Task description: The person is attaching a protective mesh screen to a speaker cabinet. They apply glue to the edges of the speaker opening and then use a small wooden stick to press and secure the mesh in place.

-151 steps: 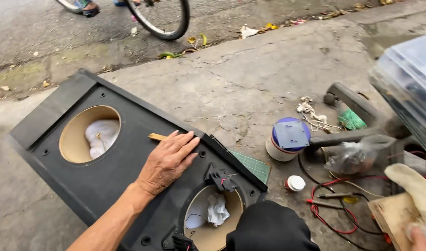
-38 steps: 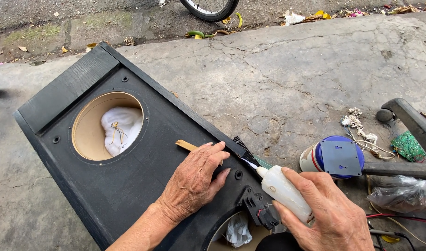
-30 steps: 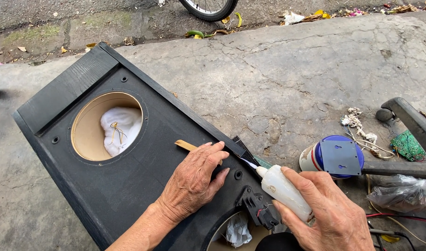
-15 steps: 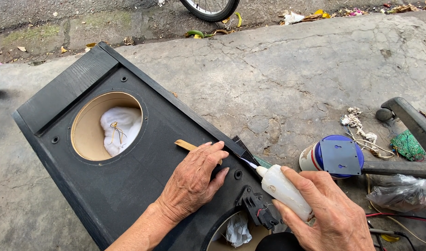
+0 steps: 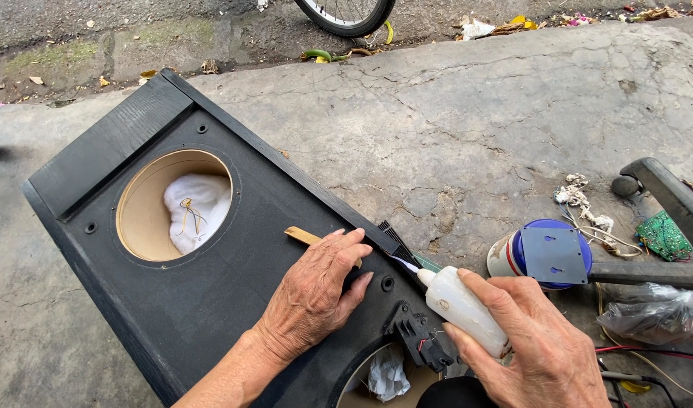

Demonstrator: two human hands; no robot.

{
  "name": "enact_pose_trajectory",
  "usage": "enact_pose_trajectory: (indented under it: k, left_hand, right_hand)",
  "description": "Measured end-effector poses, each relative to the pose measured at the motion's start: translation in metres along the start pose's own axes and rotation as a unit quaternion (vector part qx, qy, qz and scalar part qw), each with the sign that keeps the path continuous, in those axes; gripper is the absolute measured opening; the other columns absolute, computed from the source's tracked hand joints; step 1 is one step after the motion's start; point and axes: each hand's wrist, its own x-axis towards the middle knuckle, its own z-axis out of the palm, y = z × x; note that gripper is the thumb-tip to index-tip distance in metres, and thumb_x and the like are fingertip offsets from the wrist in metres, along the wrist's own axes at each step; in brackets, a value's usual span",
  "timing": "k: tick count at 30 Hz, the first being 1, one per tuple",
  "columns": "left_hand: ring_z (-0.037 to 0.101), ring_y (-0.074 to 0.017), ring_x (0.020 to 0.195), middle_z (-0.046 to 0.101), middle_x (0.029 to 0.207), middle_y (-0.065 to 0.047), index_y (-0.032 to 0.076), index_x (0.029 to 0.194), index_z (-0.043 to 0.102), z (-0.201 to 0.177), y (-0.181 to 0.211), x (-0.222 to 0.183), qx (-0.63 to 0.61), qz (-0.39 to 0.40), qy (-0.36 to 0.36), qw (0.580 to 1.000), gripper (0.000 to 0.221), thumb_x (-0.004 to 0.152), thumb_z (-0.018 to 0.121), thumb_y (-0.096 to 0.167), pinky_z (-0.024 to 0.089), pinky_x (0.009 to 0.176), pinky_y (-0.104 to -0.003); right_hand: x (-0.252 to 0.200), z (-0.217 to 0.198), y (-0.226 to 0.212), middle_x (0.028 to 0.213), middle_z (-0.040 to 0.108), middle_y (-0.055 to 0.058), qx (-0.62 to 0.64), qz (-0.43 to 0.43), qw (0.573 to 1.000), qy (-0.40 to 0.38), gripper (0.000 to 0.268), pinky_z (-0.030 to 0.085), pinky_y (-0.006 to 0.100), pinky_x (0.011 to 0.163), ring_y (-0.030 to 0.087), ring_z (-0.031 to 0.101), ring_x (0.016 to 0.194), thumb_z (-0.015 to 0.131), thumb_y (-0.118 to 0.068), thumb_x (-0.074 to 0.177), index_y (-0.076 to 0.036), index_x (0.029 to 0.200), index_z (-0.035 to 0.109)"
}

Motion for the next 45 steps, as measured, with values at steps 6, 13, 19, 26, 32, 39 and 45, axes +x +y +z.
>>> enact_pose_trajectory:
  k: [6, 13, 19, 26, 32, 39, 45]
  left_hand:
    - [0.067, -0.0367, 0.138, 0.068, 0.141, -0.025, -0.002, 0.137, 0.059, -0.005, 0.002, 0.003, -0.014, -0.001, 0.022, 1.000, 0.036, 0.107, 0.073, 0.010, 0.047, 0.130, -0.058]
    - [0.066, -0.0358, 0.141, 0.068, 0.147, -0.023, 0.000, 0.144, 0.058, -0.010, 0.001, 0.004, -0.013, -0.051, 0.056, 0.997, 0.037, 0.109, 0.065, 0.011, 0.044, 0.132, -0.057]
    - [0.065, -0.0358, 0.142, 0.067, 0.148, -0.022, 0.001, 0.146, 0.057, -0.030, -0.008, -0.006, 0.025, -0.055, 0.048, 0.997, 0.039, 0.110, 0.058, 0.015, 0.039, 0.134, -0.058]
    - [0.059, -0.0334, 0.147, 0.064, 0.152, -0.019, 0.004, 0.149, 0.056, -0.042, -0.022, -0.030, 0.049, -0.065, -0.007, 0.997, 0.047, 0.104, 0.057, 0.015, 0.035, 0.134, -0.058]
    - [0.056, -0.0392, 0.149, 0.059, 0.159, -0.021, 0.004, 0.153, 0.054, -0.036, -0.028, -0.036, 0.055, -0.081, 0.001, 0.995, 0.051, 0.104, 0.063, 0.016, 0.037, 0.134, -0.055]
    - [0.058, -0.0373, 0.145, 0.061, 0.155, -0.019, 0.004, 0.151, 0.056, -0.033, -0.031, -0.035, 0.077, -0.066, 0.000, 0.995, 0.049, 0.107, 0.069, 0.020, 0.041, 0.131, -0.053]
    - [0.058, -0.0380, 0.146, 0.062, 0.155, -0.019, 0.005, 0.150, 0.058, -0.032, -0.032, -0.037, 0.081, -0.076, 0.000, 0.994, 0.047, 0.108, 0.068, 0.024, 0.044, 0.127, -0.051]
  right_hand:
    - [0.000, 0.000, 0.001, 0.126, 0.072, -0.006, 0.009, -0.009, 1.000, 0.002, 0.069, 0.061, 0.029, 0.076, 0.009, 0.074, 0.110, 0.087, -0.043, 0.083, -0.029, 0.148, 0.069]
    - [0.000, 0.002, 0.003, 0.127, 0.072, -0.010, -0.016, 0.024, 0.999, -0.014, 0.072, 0.063, 0.030, 0.075, 0.004, 0.074, 0.109, 0.086, -0.045, 0.081, -0.034, 0.150, 0.070]
    - [0.001, 0.000, 0.002, 0.127, 0.072, -0.010, -0.028, 0.030, 0.999, -0.017, 0.070, 0.061, 0.030, 0.077, 0.005, 0.074, 0.110, 0.086, -0.044, 0.081, -0.037, 0.150, 0.071]
    - [0.003, -0.001, 0.000, 0.128, 0.072, -0.011, -0.049, 0.047, 0.997, -0.027, 0.071, 0.062, 0.032, 0.075, 0.006, 0.073, 0.112, 0.085, -0.047, 0.081, -0.039, 0.149, 0.070]
    - [0.002, 0.001, 0.004, 0.129, 0.072, -0.013, -0.052, 0.062, 0.996, -0.036, 0.075, 0.063, 0.033, 0.078, 0.005, 0.075, 0.111, 0.086, -0.049, 0.077, -0.043, 0.149, 0.069]
    - [0.000, 0.003, 0.004, 0.130, 0.071, -0.016, -0.068, 0.126, 0.987, -0.077, 0.082, 0.065, 0.035, 0.081, 0.005, 0.075, 0.109, 0.087, -0.054, 0.073, -0.051, 0.152, 0.065]
    - [-0.001, 0.003, 0.004, 0.128, 0.072, -0.014, -0.055, 0.090, 0.994, -0.040, 0.077, 0.063, 0.032, 0.078, 0.004, 0.074, 0.108, 0.088, -0.050, 0.075, -0.047, 0.150, 0.068]
